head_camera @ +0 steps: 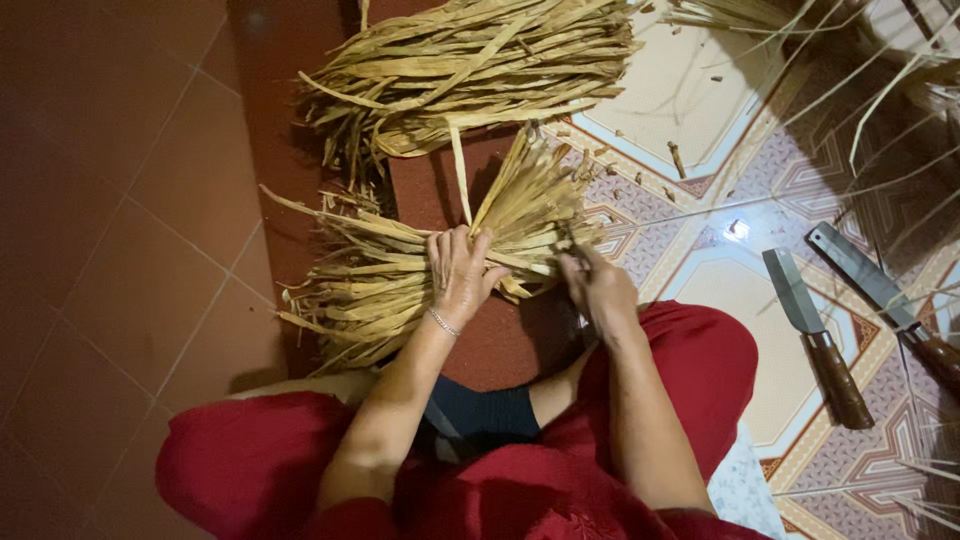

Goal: The person sits on the floor and uses shears to trim dried plant strips into shorter pieces. They then trim the edges of a woven mat and insert a strip into the mat's weave.

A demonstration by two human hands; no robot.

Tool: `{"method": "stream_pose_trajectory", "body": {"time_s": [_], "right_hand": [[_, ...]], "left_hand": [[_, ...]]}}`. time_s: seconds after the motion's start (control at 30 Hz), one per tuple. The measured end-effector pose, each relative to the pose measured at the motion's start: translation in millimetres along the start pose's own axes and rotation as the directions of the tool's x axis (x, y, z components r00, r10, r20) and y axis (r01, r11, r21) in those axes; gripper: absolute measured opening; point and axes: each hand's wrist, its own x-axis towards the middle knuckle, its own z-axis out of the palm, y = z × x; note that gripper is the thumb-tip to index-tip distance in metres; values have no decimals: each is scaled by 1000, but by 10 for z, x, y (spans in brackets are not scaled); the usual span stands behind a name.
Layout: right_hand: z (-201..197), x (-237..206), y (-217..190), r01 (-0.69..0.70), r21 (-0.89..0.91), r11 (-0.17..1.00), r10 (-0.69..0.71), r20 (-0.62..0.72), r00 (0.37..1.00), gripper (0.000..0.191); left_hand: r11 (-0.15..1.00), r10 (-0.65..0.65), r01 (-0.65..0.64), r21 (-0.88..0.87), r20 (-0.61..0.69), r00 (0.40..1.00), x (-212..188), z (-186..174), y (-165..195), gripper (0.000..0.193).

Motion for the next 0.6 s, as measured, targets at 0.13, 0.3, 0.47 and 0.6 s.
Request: {"method": "stream_pose_trajectory", "body": {"time_s": [0.13, 0.3, 0.47, 0.6], "right_hand": [[-31, -112, -72, 146, 159, 976, -67, -420, 905, 26], [107, -266, -211, 501, 112, 858, -454, -291, 842, 46], [369, -140, -286, 472, -156, 868, -488, -87, 868, 73], [453, 65, -230, 413, -291, 863, -445, -50, 894, 77]], "left_hand": [[999, -23, 23, -25, -15, 1000, -48, 4, 106, 73], [982, 50, -28, 187, -116, 992, -184, -86, 295, 60], [1000, -20, 20, 6, 36, 999, -80, -392, 425, 65], [842, -340, 498, -204, 516, 786, 290, -584, 206, 63]]}}
